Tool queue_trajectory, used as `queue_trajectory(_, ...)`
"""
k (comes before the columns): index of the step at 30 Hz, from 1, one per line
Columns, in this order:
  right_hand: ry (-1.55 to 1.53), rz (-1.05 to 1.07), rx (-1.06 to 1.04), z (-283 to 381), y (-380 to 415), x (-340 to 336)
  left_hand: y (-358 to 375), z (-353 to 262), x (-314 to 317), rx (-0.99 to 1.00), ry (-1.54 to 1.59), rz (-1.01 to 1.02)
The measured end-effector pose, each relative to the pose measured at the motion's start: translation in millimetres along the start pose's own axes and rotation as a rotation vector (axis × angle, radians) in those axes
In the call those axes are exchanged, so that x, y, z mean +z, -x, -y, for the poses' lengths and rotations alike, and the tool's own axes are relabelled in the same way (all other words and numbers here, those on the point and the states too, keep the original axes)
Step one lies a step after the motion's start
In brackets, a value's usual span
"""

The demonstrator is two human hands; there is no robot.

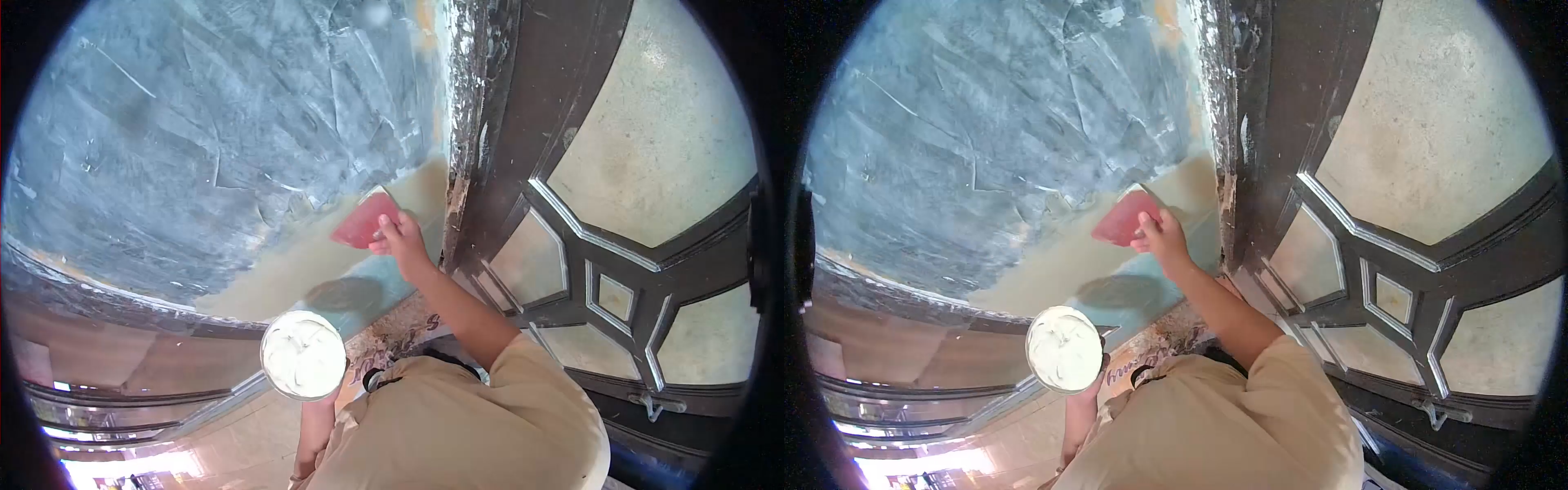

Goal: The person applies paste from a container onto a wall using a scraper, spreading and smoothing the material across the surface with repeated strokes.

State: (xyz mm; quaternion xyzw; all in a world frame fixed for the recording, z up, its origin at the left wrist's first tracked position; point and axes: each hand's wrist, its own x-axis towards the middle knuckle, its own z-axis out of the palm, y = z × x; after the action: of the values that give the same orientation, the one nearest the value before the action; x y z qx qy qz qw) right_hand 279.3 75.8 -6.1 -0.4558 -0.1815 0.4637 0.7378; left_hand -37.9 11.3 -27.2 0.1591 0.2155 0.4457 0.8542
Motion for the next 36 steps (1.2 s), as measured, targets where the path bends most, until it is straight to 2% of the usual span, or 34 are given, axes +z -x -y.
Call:
queue_trajectory(4, 0.117, -0.089, -0.043, -42.4, -15.5, -32.3, -5.6, 3.3, 10.4, -0.057, 0.201, 0.010)
queue_trajectory(6, 0.099, -0.145, 0.124, -70.0, -5.7, -59.2, -5.6, -0.6, -2.5, -0.058, 0.107, 0.014)
queue_trajectory(8, 0.092, -0.138, 0.133, -66.2, 6.7, -65.1, -5.3, -1.9, -4.1, -0.053, 0.015, 0.014)
queue_trajectory(10, 0.082, -0.135, 0.142, -46.9, 9.6, -51.2, -7.1, -0.8, 5.4, -0.137, 0.113, 0.199)
queue_trajectory(11, 0.048, -0.080, 0.020, -28.9, 7.1, -32.2, -7.6, 1.1, 0.7, -0.136, 0.111, 0.194)
queue_trajectory(12, 0.014, -0.029, -0.102, -13.2, 5.9, -15.6, -10.3, 5.0, -9.4, -0.010, -0.317, 0.162)
queue_trajectory(14, 0.006, 0.039, -0.102, 14.3, 5.5, 11.8, -15.4, 11.3, -13.6, 0.246, -1.172, 0.090)
queue_trajectory(15, 0.000, 0.113, -0.105, 19.9, 5.7, 16.9, -12.6, 9.3, -1.0, 0.314, -1.465, 0.103)
queue_trajectory(16, -0.002, 0.111, -0.103, 13.4, 4.4, 13.5, -12.4, 11.3, -3.0, 0.311, -1.467, 0.102)
queue_trajectory(18, 0.057, -0.012, -0.111, -15.4, -2.9, 2.1, -15.8, 14.9, -16.0, 0.227, -1.040, 0.062)
queue_trajectory(20, 0.044, -0.122, -0.037, -61.9, 2.7, -29.5, -14.2, 12.9, -33.1, 0.206, -0.923, 0.103)
queue_trajectory(22, 0.000, -0.140, 0.091, -102.4, 21.1, -62.6, -9.0, 12.7, -29.6, 0.108, -0.386, 0.096)
queue_trajectory(23, -0.013, -0.133, 0.141, -109.5, 24.7, -67.1, -10.2, 10.9, -26.4, 0.126, -0.386, 0.097)
queue_trajectory(27, 0.045, -0.026, 0.108, -47.0, 41.3, -9.8, -9.2, 3.6, -13.1, 0.035, -0.120, 0.136)
queue_trajectory(29, -0.056, 0.122, -0.043, -16.3, 35.9, 31.1, -8.4, 4.0, -6.5, -0.026, 0.014, 0.154)
queue_trajectory(30, -0.054, 0.122, -0.041, -12.2, 29.8, 41.2, -8.4, 6.0, -2.8, -0.059, 0.083, 0.165)
queue_trajectory(32, -0.035, 0.282, -0.093, -7.6, 21.6, 53.6, -9.0, 11.5, 1.3, -0.065, 0.210, 0.115)
queue_trajectory(34, 0.018, 0.224, -0.081, -19.3, 23.2, 49.3, -6.8, 8.7, 0.4, -0.056, 0.198, 0.194)
queue_trajectory(36, 0.021, 0.050, -0.023, -56.5, 28.4, 23.0, -1.5, 6.5, 1.6, -0.035, 0.191, 0.140)
